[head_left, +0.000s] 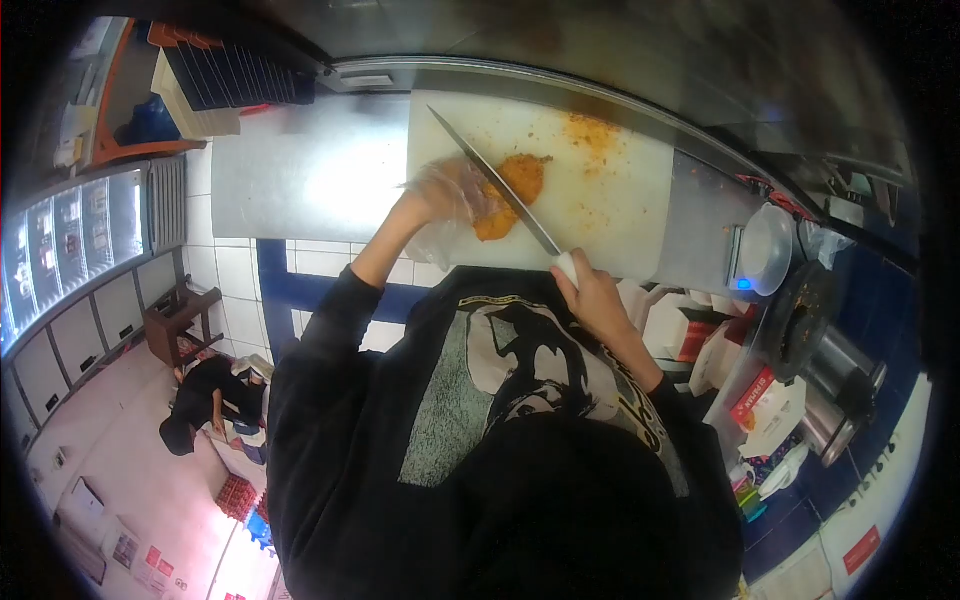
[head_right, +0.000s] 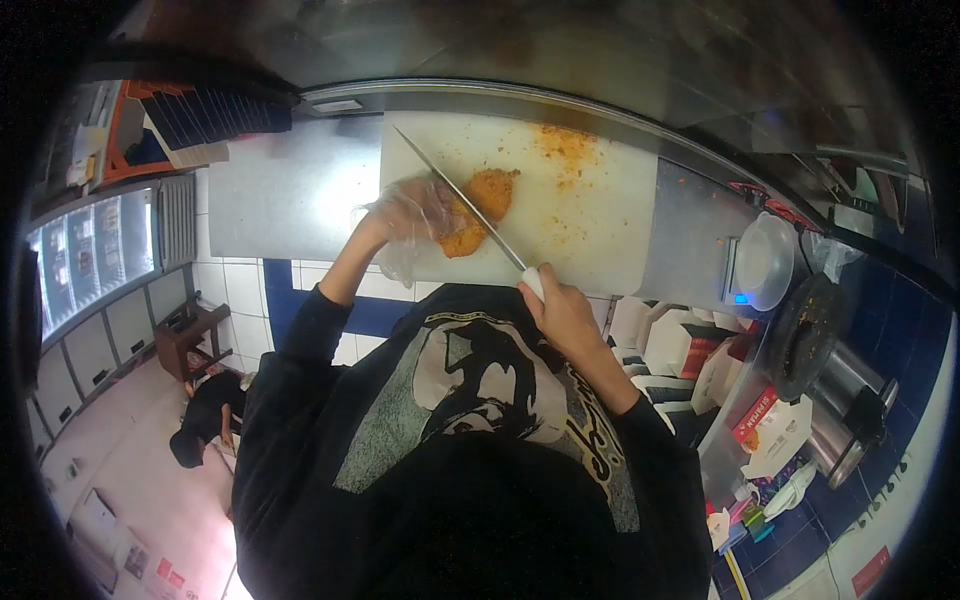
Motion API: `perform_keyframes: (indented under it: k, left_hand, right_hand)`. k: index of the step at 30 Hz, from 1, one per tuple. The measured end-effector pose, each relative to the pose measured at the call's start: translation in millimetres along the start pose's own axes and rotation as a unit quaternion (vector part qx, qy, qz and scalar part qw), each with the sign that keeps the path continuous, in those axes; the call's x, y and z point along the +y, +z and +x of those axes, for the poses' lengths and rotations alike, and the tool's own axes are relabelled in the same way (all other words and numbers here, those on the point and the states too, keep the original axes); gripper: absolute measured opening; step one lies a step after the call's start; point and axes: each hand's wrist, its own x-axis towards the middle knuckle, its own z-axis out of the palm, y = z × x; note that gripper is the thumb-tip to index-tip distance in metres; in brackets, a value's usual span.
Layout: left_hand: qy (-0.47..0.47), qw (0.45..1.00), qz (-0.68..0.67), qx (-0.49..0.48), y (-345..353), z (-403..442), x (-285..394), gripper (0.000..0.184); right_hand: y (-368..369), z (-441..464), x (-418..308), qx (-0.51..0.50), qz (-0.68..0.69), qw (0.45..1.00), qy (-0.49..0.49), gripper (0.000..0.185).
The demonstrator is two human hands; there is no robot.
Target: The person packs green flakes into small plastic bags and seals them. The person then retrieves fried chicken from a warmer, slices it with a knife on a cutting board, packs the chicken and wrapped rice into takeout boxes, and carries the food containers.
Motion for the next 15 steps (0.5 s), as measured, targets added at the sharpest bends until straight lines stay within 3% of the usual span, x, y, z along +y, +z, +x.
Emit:
perform_keyframes:
  k: [3,7,10,12,13,15]
  left_hand:
    - [-0.053,0.995,0.07,-0.051,2.5,7.6,1.8,0.044]
    - [-0.082,0.995,0.038,-0.033,5.2,4.1,-1.8,0.039]
    - [-0.091,0.994,-0.049,-0.022,0.9,1.6,-0.3,0.032]
    - [-0.119,0.971,-0.206,-0.01,2.2,-0.6,-8.2,0.027]
    - [-0.119,0.971,-0.206,-0.01,5.7,-2.0,-15.9,0.027]
    - [-0.097,0.909,-0.404,-0.01,9.2,-4.5,-24.9,0.022]
  right_hand:
    - [0.7,-0.2,1.9,0.006,0.0,1.0,-0.01,0.036]
    - [-0.8,0.4,0.8,0.001,0.003,1.0,-0.015,0.035]
    - [0.6,-0.2,1.5,0.01,-0.017,1.0,-0.015,0.035]
    - [-0.3,-0.4,0.7,0.012,-0.014,1.0,-0.017,0.035]
    - [-1.1,-0.2,0.0,0.013,-0.012,1.0,-0.02,0.035]
    - [-3.0,0.3,-2.0,0.006,-0.007,1.0,-0.013,0.035]
